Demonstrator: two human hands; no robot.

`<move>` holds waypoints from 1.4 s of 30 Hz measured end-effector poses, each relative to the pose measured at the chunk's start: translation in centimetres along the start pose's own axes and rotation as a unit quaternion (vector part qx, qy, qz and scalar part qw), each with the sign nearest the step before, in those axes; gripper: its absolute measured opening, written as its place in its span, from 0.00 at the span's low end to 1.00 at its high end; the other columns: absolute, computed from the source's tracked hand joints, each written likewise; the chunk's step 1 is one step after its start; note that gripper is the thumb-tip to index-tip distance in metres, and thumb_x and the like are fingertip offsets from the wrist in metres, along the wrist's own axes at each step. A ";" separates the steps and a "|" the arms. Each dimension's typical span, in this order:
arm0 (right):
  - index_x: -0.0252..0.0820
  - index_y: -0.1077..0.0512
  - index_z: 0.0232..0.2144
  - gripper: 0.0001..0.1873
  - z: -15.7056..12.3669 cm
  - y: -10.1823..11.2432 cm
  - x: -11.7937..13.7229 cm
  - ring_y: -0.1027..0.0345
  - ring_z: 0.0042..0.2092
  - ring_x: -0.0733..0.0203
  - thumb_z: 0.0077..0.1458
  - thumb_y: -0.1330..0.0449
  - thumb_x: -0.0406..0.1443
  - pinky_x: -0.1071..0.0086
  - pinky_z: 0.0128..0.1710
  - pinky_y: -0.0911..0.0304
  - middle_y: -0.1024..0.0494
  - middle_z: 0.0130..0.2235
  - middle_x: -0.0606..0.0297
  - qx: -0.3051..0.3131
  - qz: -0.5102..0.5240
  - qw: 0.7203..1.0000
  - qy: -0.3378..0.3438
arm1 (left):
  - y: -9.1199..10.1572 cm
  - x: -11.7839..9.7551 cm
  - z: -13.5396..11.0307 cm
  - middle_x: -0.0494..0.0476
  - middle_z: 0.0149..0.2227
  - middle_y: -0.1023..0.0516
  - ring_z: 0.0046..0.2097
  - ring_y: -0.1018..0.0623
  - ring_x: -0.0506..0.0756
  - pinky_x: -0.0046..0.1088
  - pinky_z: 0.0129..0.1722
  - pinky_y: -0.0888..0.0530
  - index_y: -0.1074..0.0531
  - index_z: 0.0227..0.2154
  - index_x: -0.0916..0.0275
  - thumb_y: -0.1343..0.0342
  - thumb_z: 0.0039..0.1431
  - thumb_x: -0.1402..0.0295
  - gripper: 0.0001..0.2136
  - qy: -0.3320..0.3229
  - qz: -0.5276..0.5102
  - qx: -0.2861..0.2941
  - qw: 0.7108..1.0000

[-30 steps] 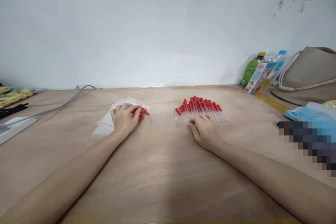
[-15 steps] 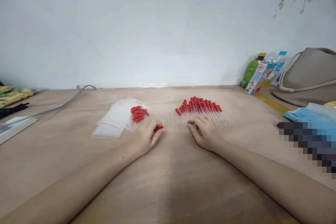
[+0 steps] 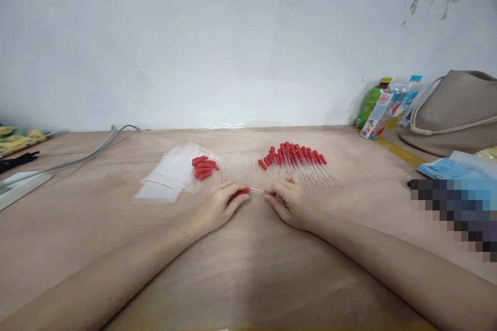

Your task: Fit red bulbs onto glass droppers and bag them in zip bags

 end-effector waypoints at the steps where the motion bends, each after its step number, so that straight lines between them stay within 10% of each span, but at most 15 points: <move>1: 0.38 0.33 0.30 0.09 0.1 0.1 0.1 0.40 0.28 0.67 0.57 0.51 0.34 0.67 0.35 0.52 0.27 0.28 0.65 0.006 -0.002 1.000 0.005 | 0.0 0.0 0.0 0.53 0.32 0.26 0.33 0.28 0.50 0.25 0.33 0.32 0.30 0.34 0.63 0.51 0.59 0.66 0.07 0.004 -0.004 0.000 1.000; 12: 0.42 0.30 0.31 0.10 0.0 0.3 -0.4 0.39 0.28 0.68 0.58 0.51 0.34 0.68 0.35 0.58 0.27 0.27 0.68 0.068 0.030 0.997 0.031 | -0.2 0.1 -0.2 0.53 0.32 0.27 0.35 0.28 0.50 0.24 0.36 0.33 0.30 0.34 0.62 0.54 0.61 0.67 0.09 -0.055 -0.055 0.093 0.993; 22: 0.39 0.31 0.27 0.13 -0.1 -0.1 0.9 0.44 0.24 0.67 0.57 0.53 0.34 0.67 0.32 0.59 0.27 0.24 0.66 0.031 -0.045 0.998 0.042 | -0.4 -0.2 -0.2 0.54 0.30 0.28 0.32 0.30 0.50 0.24 0.31 0.33 0.30 0.32 0.64 0.52 0.59 0.65 0.09 -0.051 -0.009 0.090 0.995; 42: 0.39 0.32 0.28 0.14 1.6 0.4 1.0 0.38 0.29 0.65 0.59 0.55 0.34 0.69 0.33 0.48 0.27 0.28 0.64 0.171 0.021 0.981 -0.085 | -0.2 0.1 0.0 0.53 0.31 0.30 0.28 0.31 0.49 0.24 0.28 0.34 0.34 0.41 0.63 0.49 0.56 0.66 0.11 -0.019 0.015 0.034 0.999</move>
Point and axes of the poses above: each hand's wrist, its own z-axis towards the middle knuckle, its own y-axis out of the back of the hand, x = y × z, the point moved 3 cm from there along z, towards the middle knuckle
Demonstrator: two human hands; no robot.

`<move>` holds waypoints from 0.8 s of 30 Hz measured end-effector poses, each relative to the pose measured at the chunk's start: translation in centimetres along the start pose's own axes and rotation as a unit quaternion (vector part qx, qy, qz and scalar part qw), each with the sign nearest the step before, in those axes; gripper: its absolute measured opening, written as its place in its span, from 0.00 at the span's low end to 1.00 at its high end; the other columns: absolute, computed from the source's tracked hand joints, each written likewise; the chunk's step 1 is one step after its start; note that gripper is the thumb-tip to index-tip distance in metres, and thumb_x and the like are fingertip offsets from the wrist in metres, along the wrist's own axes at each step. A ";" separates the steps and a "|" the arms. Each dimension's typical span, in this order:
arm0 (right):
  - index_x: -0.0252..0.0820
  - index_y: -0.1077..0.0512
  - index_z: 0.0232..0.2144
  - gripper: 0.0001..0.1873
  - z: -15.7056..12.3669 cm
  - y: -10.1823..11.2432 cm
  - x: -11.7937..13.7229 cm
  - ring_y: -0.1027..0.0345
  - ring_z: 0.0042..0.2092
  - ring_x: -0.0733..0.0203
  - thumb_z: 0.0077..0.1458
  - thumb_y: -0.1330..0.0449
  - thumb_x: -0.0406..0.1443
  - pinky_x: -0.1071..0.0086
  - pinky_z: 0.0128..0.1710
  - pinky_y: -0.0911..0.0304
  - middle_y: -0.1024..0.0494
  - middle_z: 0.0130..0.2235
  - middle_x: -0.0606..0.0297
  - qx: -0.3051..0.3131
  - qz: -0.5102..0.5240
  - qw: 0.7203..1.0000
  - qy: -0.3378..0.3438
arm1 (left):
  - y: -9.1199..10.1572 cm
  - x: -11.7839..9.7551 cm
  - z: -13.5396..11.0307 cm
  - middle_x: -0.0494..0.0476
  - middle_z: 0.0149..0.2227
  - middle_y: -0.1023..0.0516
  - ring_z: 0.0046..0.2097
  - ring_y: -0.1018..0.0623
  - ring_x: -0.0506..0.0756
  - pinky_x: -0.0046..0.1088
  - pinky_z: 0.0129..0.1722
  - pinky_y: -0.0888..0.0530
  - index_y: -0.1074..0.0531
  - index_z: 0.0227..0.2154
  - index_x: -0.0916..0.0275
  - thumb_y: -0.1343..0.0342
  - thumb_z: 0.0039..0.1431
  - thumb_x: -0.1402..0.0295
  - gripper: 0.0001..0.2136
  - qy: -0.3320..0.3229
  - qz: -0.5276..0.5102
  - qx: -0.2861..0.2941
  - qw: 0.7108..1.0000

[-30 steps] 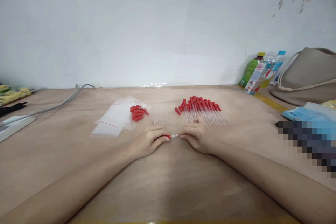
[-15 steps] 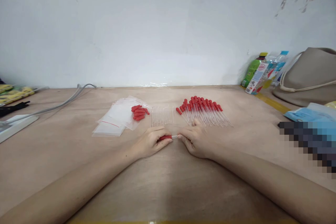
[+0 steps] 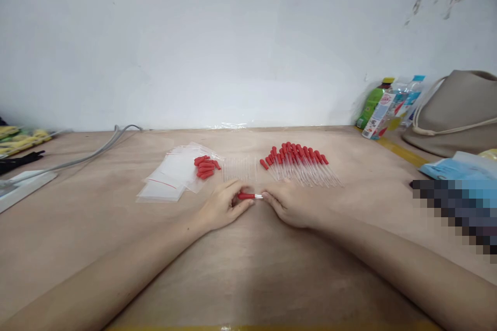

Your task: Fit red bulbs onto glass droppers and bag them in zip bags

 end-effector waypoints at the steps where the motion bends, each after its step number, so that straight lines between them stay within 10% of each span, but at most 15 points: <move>1: 0.39 0.32 0.30 0.13 0.0 0.2 -0.5 0.37 0.31 0.64 0.59 0.55 0.34 0.69 0.33 0.47 0.26 0.31 0.62 -0.008 0.015 1.000 -0.005 | 0.1 0.2 0.0 0.53 0.32 0.30 0.26 0.32 0.48 0.25 0.28 0.34 0.36 0.44 0.64 0.48 0.55 0.66 0.14 0.017 0.006 -0.016 1.000; 9: 0.36 0.32 0.35 0.10 1.8 2.9 -6.0 0.34 0.33 0.59 0.54 0.53 0.31 0.68 0.32 0.46 0.26 0.33 0.58 -0.198 -0.038 0.963 -0.177 | -0.3 0.8 0.0 0.51 0.29 0.32 0.27 0.33 0.49 0.25 0.28 0.34 0.37 0.44 0.62 0.50 0.56 0.67 0.12 0.046 0.005 0.011 0.999; 16: 0.35 0.30 0.32 0.14 4.2 0.9 -6.9 0.36 0.35 0.56 0.55 0.55 0.30 0.62 0.38 0.54 0.26 0.35 0.53 -0.185 -0.227 0.940 -0.175 | -0.1 0.4 0.1 0.51 0.27 0.32 0.27 0.32 0.49 0.25 0.27 0.34 0.32 0.35 0.63 0.50 0.56 0.68 0.06 0.028 0.008 0.007 1.000; 24: 0.40 0.27 0.30 0.17 3.1 0.3 -6.1 0.36 0.36 0.57 0.55 0.52 0.42 0.63 0.36 0.58 0.26 0.32 0.60 -0.181 -0.184 0.950 -0.177 | -0.1 0.4 0.2 0.52 0.27 0.32 0.27 0.32 0.48 0.24 0.27 0.35 0.31 0.32 0.63 0.51 0.56 0.69 0.06 0.026 0.002 0.019 0.999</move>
Point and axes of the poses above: each hand's wrist, its own z-axis towards the middle knuckle, its own y-axis out of the back of the hand, x = y × z, the point moved 3 cm from there along z, towards the middle knuckle
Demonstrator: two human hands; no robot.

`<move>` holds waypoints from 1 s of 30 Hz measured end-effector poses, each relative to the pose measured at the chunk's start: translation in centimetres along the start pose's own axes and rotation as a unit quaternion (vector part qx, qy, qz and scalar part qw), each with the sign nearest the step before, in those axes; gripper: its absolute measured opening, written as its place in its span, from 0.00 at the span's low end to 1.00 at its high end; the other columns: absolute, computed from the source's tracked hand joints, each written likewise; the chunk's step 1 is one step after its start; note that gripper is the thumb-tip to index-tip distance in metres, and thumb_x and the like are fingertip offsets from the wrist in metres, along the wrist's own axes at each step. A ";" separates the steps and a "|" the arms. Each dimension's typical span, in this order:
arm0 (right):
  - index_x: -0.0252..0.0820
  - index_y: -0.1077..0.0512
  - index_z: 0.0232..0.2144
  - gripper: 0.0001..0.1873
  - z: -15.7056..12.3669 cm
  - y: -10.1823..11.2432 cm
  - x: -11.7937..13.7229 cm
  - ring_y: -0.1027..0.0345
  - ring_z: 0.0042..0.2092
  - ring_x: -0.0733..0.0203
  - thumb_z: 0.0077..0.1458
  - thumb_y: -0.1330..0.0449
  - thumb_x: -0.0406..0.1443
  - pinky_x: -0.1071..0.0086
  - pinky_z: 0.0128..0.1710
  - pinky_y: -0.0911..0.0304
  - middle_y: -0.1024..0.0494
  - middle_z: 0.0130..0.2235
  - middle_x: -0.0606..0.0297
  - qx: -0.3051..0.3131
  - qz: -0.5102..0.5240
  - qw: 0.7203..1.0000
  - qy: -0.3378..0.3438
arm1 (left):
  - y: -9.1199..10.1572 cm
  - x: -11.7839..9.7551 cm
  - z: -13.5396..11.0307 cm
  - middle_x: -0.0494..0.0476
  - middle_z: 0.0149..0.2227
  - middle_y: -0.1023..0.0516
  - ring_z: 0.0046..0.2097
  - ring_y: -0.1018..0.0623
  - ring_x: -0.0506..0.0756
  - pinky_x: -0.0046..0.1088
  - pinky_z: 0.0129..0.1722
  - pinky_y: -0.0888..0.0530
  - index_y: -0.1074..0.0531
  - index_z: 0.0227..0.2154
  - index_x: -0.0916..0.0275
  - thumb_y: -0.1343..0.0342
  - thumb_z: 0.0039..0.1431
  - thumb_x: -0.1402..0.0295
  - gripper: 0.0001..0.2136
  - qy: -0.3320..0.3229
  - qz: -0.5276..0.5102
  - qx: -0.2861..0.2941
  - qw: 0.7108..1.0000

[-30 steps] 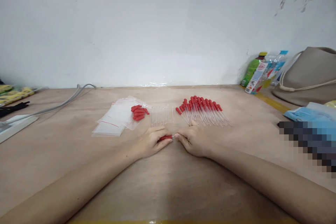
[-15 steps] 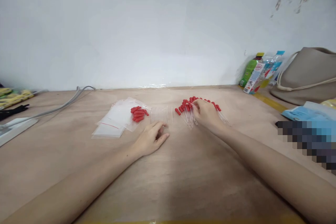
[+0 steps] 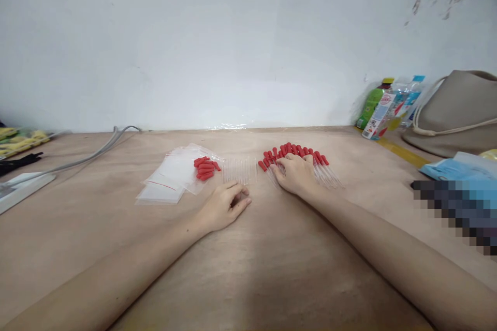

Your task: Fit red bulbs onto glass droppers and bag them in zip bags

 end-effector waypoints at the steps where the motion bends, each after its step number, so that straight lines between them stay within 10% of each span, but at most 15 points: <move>1: 0.40 0.27 0.29 0.17 -0.1 0.2 0.2 0.36 0.36 0.58 0.55 0.52 0.43 0.63 0.36 0.58 0.26 0.31 0.61 -0.002 0.009 1.000 0.002 | 0.0 0.0 0.0 0.52 0.27 0.32 0.27 0.32 0.48 0.24 0.27 0.34 0.31 0.33 0.63 0.51 0.56 0.68 0.06 0.000 -0.002 0.000 1.000; 10: 0.37 0.28 0.26 0.15 0.8 -0.5 4.7 0.34 0.34 0.56 0.53 0.51 0.39 0.60 0.39 0.57 0.24 0.32 0.56 0.063 0.002 0.998 0.004 | 0.0 0.0 0.0 0.51 0.26 0.32 0.26 0.32 0.48 0.24 0.26 0.35 0.31 0.32 0.63 0.50 0.56 0.68 0.05 0.003 0.009 -0.010 1.000; 19: 0.35 0.26 0.28 0.13 3.0 -2.8 6.0 0.32 0.33 0.52 0.49 0.50 0.32 0.56 0.40 0.57 0.24 0.30 0.50 0.154 -0.042 0.985 -0.065 | 1.8 2.5 0.2 0.55 0.28 0.31 0.35 0.33 0.56 0.34 0.36 0.37 0.30 0.30 0.63 0.49 0.54 0.65 0.07 0.071 0.196 -0.158 0.965; 30: 0.36 0.34 0.28 0.15 -2.9 0.3 4.1 0.38 0.32 0.58 0.59 0.56 0.38 0.63 0.37 0.56 0.28 0.29 0.58 -0.046 0.027 0.997 0.056 | 4.3 6.6 -0.6 0.60 0.39 0.31 0.43 0.34 0.61 0.38 0.38 0.40 0.29 0.39 0.59 0.52 0.55 0.64 0.11 0.202 0.321 -0.179 0.908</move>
Point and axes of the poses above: each hand's wrist, its own z-axis towards the middle knuckle, its own y-axis out of the back of the hand, x = y × z, the point moved 3 cm from there along z, towards the middle knuckle
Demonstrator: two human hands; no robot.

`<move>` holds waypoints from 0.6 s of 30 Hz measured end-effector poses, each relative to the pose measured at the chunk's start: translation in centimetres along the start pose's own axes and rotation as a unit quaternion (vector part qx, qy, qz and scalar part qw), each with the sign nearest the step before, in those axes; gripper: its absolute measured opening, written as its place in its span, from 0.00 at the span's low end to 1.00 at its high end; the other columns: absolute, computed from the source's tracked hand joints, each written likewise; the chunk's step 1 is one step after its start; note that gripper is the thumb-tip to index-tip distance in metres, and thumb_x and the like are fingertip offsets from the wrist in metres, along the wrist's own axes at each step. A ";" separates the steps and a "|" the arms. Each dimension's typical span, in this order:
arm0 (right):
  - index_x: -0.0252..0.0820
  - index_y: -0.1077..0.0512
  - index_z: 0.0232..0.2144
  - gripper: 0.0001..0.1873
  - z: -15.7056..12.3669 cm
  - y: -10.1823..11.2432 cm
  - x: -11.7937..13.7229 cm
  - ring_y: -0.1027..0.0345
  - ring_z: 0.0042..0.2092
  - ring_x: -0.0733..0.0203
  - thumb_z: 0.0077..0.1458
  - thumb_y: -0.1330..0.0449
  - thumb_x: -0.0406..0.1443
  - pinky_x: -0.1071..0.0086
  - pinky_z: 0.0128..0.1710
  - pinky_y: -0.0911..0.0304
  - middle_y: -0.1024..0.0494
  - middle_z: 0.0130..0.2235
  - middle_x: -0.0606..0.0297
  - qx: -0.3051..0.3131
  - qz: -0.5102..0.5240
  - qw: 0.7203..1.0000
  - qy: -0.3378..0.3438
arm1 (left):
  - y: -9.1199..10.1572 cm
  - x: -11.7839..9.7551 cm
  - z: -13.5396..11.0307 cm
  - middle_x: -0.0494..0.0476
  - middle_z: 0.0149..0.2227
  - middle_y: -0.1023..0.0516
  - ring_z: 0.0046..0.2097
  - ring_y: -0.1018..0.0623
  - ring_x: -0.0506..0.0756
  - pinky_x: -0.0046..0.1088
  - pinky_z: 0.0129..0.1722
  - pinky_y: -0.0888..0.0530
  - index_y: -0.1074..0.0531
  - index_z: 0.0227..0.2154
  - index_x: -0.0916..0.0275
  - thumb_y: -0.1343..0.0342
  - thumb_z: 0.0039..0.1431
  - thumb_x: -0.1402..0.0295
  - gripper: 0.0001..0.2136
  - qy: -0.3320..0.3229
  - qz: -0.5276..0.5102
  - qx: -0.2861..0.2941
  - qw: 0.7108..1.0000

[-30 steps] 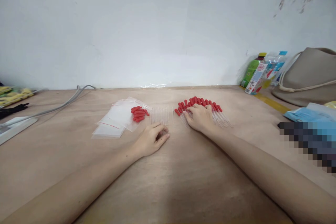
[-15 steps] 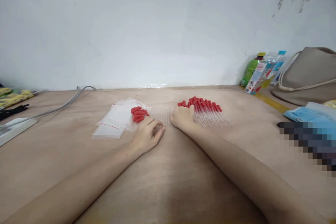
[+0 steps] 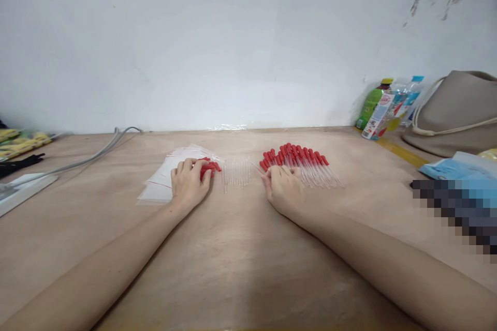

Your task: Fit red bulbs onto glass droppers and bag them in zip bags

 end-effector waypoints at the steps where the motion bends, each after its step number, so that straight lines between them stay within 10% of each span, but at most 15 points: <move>1: 0.37 0.35 0.27 0.14 -0.6 0.4 -0.4 0.39 0.31 0.60 0.59 0.56 0.37 0.64 0.37 0.56 0.29 0.27 0.61 -0.012 0.019 1.000 0.015 | -0.1 0.2 0.1 0.60 0.40 0.31 0.43 0.34 0.61 0.37 0.38 0.40 0.29 0.40 0.58 0.52 0.55 0.64 0.12 0.005 0.007 0.007 1.000; 12: 0.37 0.35 0.43 0.12 -3.5 2.1 -3.6 0.37 0.35 0.59 0.58 0.53 0.31 0.67 0.33 0.48 0.27 0.33 0.60 -0.015 0.117 0.987 0.106 | -0.8 1.1 0.7 0.57 0.36 0.29 0.40 0.32 0.58 0.34 0.38 0.37 0.28 0.35 0.60 0.51 0.55 0.68 0.09 -0.022 -0.021 0.015 0.999; 18: 0.38 0.33 0.35 0.09 -3.1 2.0 -3.4 0.36 0.35 0.60 0.57 0.53 0.30 0.66 0.35 0.46 0.28 0.32 0.60 0.015 0.132 0.986 0.099 | -0.2 0.7 0.7 0.56 0.36 0.26 0.41 0.31 0.60 0.37 0.39 0.38 0.31 0.32 0.61 0.50 0.54 0.68 0.05 -0.038 -0.013 -0.012 0.999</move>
Point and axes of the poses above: each hand's wrist, its own z-axis towards the middle knuckle, its own y-axis out of the back of the hand, x = y × z, the point moved 3 cm from there along z, towards the middle knuckle
